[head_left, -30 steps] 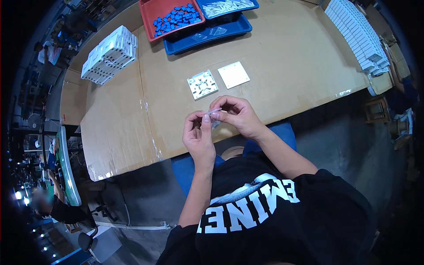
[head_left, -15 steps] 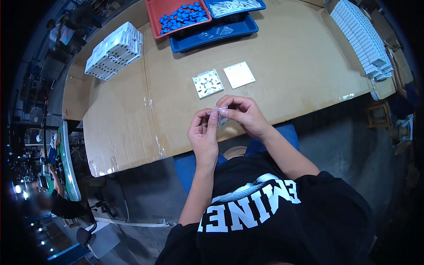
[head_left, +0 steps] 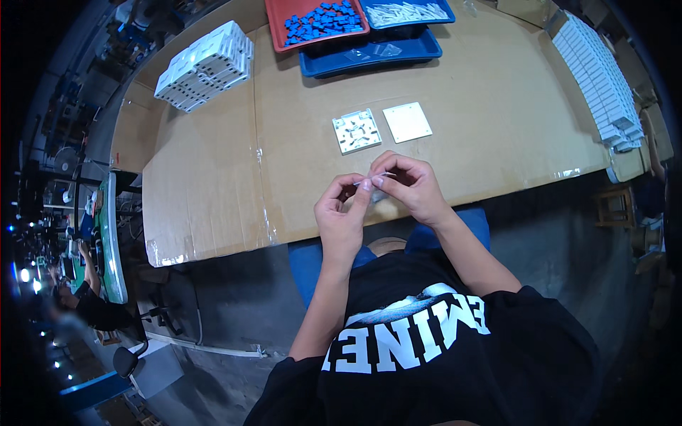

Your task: Assembling small hardware components and putting them into boxes.

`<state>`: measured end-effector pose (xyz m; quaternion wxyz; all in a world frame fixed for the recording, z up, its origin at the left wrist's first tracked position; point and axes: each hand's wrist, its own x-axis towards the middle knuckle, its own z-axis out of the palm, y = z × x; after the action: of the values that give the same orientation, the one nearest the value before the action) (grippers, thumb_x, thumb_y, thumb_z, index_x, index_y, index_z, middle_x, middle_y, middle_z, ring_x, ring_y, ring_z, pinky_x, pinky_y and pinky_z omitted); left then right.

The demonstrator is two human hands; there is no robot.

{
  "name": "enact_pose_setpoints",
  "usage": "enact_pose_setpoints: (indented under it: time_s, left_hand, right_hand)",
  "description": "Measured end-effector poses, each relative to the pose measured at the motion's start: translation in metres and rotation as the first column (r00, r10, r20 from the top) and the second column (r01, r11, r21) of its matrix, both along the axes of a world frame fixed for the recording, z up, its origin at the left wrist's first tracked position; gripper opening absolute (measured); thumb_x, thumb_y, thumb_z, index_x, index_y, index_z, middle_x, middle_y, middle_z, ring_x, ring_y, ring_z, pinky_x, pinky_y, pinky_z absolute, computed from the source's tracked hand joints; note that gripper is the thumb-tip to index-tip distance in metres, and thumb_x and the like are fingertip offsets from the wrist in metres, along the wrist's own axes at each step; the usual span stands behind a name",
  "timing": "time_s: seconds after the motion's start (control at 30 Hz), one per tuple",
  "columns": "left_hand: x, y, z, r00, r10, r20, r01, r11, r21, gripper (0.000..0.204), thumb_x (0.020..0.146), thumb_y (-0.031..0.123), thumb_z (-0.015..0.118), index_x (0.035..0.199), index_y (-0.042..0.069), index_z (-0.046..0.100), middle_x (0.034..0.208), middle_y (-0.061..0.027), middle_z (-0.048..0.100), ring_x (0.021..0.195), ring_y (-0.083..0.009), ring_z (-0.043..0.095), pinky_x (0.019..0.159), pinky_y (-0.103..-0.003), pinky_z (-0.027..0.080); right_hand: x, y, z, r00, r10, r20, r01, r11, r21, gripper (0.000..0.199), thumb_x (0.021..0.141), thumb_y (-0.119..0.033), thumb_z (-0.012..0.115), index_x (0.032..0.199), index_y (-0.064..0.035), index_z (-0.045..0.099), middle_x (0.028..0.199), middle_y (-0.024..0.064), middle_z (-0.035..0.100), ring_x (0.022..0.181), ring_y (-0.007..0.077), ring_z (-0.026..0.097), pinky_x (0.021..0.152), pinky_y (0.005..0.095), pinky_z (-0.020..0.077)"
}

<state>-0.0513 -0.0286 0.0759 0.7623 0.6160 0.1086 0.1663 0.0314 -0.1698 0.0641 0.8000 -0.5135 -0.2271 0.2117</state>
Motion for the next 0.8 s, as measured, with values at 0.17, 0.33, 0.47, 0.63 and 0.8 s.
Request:
enact_pose_setpoints:
  time_s: [0.17, 0.33, 0.47, 0.63, 0.8]
  left_hand:
    - [-0.001, 0.001, 0.003, 0.999, -0.014, 0.034, 0.018, 0.993, -0.120, 0.014, 0.101, 0.010, 0.070, 0.109, -0.001, 0.068, 0.099, -0.0031, 0.069, 0.091, -0.0077, 0.062, 0.082, -0.023, 0.049]
    - [-0.002, 0.001, 0.004, 0.999, 0.017, 0.041, -0.009, 0.981, -0.196, 0.015, 0.100, 0.012, 0.072, 0.106, -0.002, 0.069, 0.102, -0.0044, 0.069, 0.096, -0.0107, 0.063, 0.089, -0.026, 0.051]
    - [0.001, 0.016, -0.010, 0.996, -0.012, 0.085, 0.005, 0.997, 0.079, 0.017, 0.099, 0.014, 0.073, 0.106, -0.001, 0.070, 0.105, -0.0053, 0.070, 0.098, -0.0116, 0.063, 0.090, -0.027, 0.049]
    - [-0.001, 0.021, 0.003, 0.996, -0.011, 0.089, -0.020, 0.938, 0.347, 0.012, 0.095, 0.011, 0.076, 0.098, 0.000, 0.072, 0.103, -0.0067, 0.070, 0.097, -0.0132, 0.064, 0.090, -0.028, 0.050]
    - [-0.002, 0.032, -0.005, 0.996, -0.089, 0.015, 0.084, 0.979, 0.186, 0.011, 0.095, 0.009, 0.076, 0.096, -0.001, 0.074, 0.093, -0.0050, 0.073, 0.090, -0.0113, 0.065, 0.087, -0.027, 0.050]
  right_hand:
    - [-0.002, 0.004, 0.003, 0.997, -0.039, 0.064, 0.039, 0.999, 0.006, 0.008, 0.096, -0.001, 0.071, 0.103, 0.0019, 0.069, 0.104, 0.0058, 0.068, 0.097, 0.0110, 0.065, 0.088, 0.0261, 0.0537]
    - [0.000, 0.001, 0.006, 0.998, -0.046, 0.048, 0.048, 0.999, -0.026, 0.008, 0.094, 0.001, 0.071, 0.102, 0.0036, 0.072, 0.104, 0.0078, 0.069, 0.095, 0.0123, 0.067, 0.086, 0.0264, 0.0541]
    - [-0.002, -0.004, 0.004, 0.994, -0.062, 0.088, 0.070, 0.993, -0.090, 0.007, 0.093, 0.000, 0.074, 0.099, 0.0032, 0.076, 0.105, 0.0089, 0.071, 0.095, 0.0133, 0.068, 0.084, 0.0266, 0.0547]
    - [0.002, -0.005, 0.006, 0.982, -0.061, 0.180, 0.088, 0.985, -0.146, 0.007, 0.091, 0.001, 0.075, 0.097, 0.0007, 0.077, 0.104, 0.0080, 0.072, 0.095, 0.0142, 0.068, 0.085, 0.0276, 0.0547]
    - [0.001, -0.002, 0.009, 0.971, -0.013, 0.238, 0.051, 0.986, -0.157, 0.007, 0.089, 0.001, 0.077, 0.095, -0.0010, 0.079, 0.103, 0.0070, 0.072, 0.094, 0.0143, 0.067, 0.085, 0.0273, 0.0542]
